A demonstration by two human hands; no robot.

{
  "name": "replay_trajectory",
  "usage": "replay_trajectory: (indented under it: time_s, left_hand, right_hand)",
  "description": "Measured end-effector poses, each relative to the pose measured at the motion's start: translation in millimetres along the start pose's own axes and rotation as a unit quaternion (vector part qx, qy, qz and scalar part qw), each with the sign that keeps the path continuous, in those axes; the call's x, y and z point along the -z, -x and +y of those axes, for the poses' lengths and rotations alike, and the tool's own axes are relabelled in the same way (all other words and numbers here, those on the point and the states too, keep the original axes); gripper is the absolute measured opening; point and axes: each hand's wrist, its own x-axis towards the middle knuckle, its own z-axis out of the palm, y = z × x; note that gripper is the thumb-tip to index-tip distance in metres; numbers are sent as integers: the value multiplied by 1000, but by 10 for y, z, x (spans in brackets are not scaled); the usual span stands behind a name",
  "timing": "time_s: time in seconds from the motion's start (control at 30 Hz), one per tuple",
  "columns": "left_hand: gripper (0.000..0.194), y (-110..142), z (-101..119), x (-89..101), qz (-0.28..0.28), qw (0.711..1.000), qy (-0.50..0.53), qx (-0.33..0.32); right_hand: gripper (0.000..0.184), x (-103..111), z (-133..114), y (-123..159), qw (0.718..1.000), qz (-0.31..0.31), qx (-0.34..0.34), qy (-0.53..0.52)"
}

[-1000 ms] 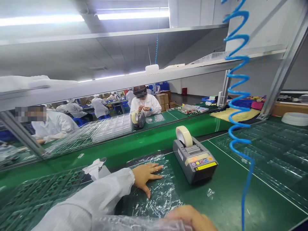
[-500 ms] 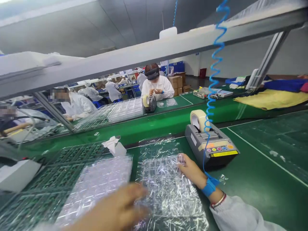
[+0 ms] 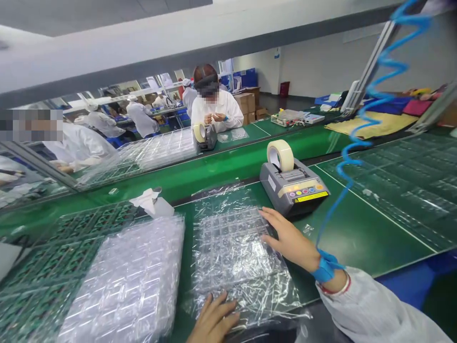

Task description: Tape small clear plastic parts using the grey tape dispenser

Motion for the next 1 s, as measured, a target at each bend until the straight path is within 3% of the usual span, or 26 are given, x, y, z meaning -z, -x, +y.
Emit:
replay_trajectory:
  time_s: [0.07,0.23,0.37,0.5,0.67,0.83,1.0]
  left_hand:
    - [38,-27,-8,183,7,1000,19,14]
    - [26,-434,231,629,42,985,9,166]
    - [31,-894,432,833,18,985,-23,169]
    - [41,-1152,445,736,-13,987,-84,136]
    - [47,-1133,302,432,-84,979,-114,146]
    - [38,-999,253,298,-20,983,-136,121]
    - [25,-932,279,249,41,984,-141,101]
  right_hand:
    - [48,30,45,190,999,0,-27,-22]
    - [33,-154,187,462,987,72,-125,-72]
    - [30,-211,127,404,983,86,-154,-49]
    - [27,-178,108,323,980,82,-176,-42]
    - [22,-193,197,354,979,78,-169,-78]
    - [22,-195,186,378,967,88,-177,-162]
    - [30,-172,188,395,955,52,-176,-234]
